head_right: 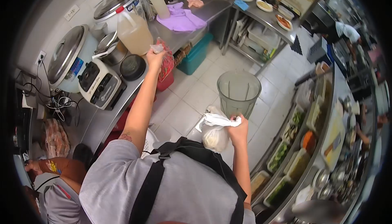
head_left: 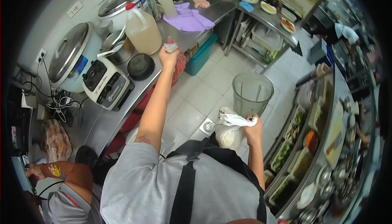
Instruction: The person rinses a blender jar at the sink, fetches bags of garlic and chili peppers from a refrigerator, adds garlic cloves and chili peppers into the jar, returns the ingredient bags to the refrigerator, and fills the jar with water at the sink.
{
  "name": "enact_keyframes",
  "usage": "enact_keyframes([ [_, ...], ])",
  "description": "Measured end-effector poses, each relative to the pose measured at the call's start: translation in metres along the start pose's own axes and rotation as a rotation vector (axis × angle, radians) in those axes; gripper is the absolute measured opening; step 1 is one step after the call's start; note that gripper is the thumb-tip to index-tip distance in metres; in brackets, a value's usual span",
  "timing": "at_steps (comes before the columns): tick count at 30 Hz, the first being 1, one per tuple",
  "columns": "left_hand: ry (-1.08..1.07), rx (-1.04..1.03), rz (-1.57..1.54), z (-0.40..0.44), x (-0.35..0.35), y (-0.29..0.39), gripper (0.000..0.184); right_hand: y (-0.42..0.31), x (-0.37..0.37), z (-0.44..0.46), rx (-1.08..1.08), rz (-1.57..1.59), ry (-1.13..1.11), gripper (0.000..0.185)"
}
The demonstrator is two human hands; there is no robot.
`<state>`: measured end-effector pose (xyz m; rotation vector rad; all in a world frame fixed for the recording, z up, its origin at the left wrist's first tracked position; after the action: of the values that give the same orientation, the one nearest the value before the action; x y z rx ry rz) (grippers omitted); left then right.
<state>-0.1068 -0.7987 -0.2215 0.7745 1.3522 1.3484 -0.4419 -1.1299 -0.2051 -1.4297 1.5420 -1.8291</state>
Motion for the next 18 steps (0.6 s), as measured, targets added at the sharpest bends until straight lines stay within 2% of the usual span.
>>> enact_keyframes([
  [4,0.077,-0.171,0.240,0.071,-0.027,0.000,0.024,-0.053,-0.017,0.143,0.203,0.092,-0.096,0.010],
  [7,0.100,-0.241,0.308,0.128,-0.042,-0.016,0.025,-0.113,-0.041,0.250,0.417,0.049,-0.190,0.009],
  [8,0.077,-0.226,0.414,0.150,-0.049,-0.025,0.029,-0.141,-0.053,0.280,0.422,0.043,-0.253,0.020],
  [10,0.013,-0.194,0.629,0.187,-0.054,-0.043,0.037,-0.184,-0.077,0.344,0.518,0.026,-0.295,0.018],
  [12,0.133,-0.209,0.923,0.210,-0.052,-0.048,0.046,-0.220,-0.101,0.404,0.562,0.104,-0.290,0.007],
  [13,0.208,-0.209,1.065,0.214,-0.053,-0.050,0.051,-0.236,-0.113,0.438,0.582,0.113,-0.265,0.008],
  [15,0.333,-0.379,0.969,0.187,-0.101,0.019,0.062,-0.250,-0.135,0.486,0.605,0.190,-0.299,0.013],
  [17,0.029,-0.421,0.488,0.187,-0.173,0.028,0.061,-0.254,-0.166,0.544,0.551,0.234,-0.354,0.015],
  [18,-0.111,-0.493,0.510,0.185,-0.221,0.049,0.061,-0.257,-0.180,0.565,0.548,0.262,-0.392,0.015],
])
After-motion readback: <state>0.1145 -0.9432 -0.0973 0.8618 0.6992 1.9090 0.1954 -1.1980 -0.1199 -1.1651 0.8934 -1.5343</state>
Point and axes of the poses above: each hand's wrist, its own z-axis towards the middle knuckle, its own x-axis out of the back of the hand, y = z × x, the point moved 9 cm from there along z, towards the middle knuckle, and after that the axes turned 7 degrees about -z, right-handed, at the moved point
